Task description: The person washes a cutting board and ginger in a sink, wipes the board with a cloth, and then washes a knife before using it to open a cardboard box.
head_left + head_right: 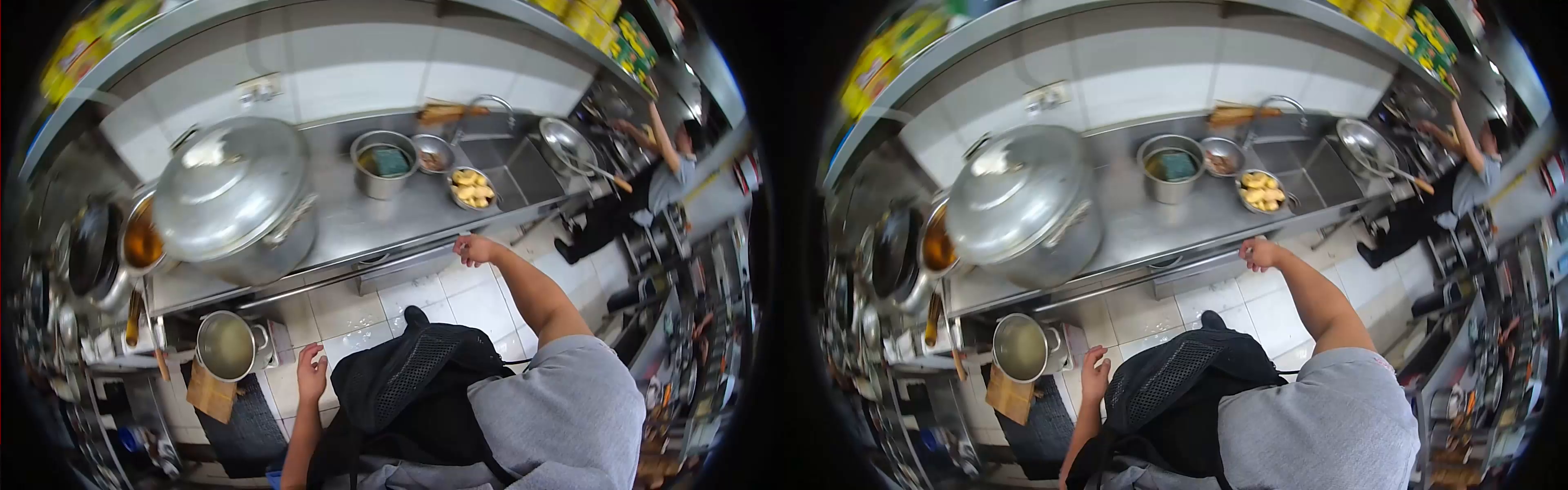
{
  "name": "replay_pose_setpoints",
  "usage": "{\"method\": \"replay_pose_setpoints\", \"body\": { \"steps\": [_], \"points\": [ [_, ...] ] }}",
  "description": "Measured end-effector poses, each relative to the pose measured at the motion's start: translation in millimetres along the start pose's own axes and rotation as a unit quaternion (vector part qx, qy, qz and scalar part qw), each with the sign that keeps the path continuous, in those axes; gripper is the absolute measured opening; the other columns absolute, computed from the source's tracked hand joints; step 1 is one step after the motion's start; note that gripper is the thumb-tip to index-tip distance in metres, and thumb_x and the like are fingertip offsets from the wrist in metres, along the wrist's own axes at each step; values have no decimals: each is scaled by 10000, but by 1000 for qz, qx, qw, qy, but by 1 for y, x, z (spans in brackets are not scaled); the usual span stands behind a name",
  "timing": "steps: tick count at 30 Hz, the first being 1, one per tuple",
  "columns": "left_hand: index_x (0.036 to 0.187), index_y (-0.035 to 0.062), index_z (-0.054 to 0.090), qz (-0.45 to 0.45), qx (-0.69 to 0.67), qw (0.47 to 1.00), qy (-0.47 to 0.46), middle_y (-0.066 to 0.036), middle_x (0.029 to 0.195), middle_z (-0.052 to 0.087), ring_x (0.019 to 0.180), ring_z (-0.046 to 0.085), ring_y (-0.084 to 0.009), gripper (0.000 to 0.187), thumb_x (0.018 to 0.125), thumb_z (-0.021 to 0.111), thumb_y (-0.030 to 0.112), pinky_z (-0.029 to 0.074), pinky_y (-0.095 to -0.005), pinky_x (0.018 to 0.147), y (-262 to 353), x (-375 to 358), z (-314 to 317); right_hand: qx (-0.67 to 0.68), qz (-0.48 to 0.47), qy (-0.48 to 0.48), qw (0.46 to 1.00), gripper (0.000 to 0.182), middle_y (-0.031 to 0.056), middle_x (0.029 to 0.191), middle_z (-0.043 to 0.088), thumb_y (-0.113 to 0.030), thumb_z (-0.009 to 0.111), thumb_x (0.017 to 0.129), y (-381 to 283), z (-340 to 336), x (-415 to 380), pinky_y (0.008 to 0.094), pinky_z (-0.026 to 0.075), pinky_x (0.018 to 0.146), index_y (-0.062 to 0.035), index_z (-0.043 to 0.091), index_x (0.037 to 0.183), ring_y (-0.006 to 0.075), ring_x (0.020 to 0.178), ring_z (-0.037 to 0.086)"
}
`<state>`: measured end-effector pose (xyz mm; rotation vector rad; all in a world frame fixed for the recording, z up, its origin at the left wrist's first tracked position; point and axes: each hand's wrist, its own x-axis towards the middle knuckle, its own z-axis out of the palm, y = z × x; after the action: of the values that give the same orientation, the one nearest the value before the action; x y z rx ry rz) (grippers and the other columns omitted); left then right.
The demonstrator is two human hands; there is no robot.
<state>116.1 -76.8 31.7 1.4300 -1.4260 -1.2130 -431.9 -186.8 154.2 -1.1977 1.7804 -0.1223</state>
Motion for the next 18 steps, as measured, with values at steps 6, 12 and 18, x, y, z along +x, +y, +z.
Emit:
{"method": "replay_pose_setpoints", "body": {
  "steps": [6,12,18],
  "points": [
    [1124,55,648,-66,96,990,-78,-52,984,663,788,613,-154,208,932,600,119,488,-252,707,17,80,15,207,-54,132,968,136,42,794,647,-177,547,950,97,-74,2,291,490,522,-96,632,1020,126,646,606],
    [1152,108,613,-133,-21,991,17,-45,1051,652,855,641,-149,212,975,569,215,527,-311,721,79,125,135,363,-133,286,877,169,8,912,668,-131,537,943,109,-221,102,285,474,535,-104,655,1060,117,712,614],
    [1158,70,617,-107,3,988,-108,-64,1093,661,932,670,-184,205,986,545,155,542,-309,776,144,145,290,471,-190,268,819,214,5,1003,660,-112,545,930,54,-318,219,312,489,545,-110,618,1130,129,742,621]
  ]
}}
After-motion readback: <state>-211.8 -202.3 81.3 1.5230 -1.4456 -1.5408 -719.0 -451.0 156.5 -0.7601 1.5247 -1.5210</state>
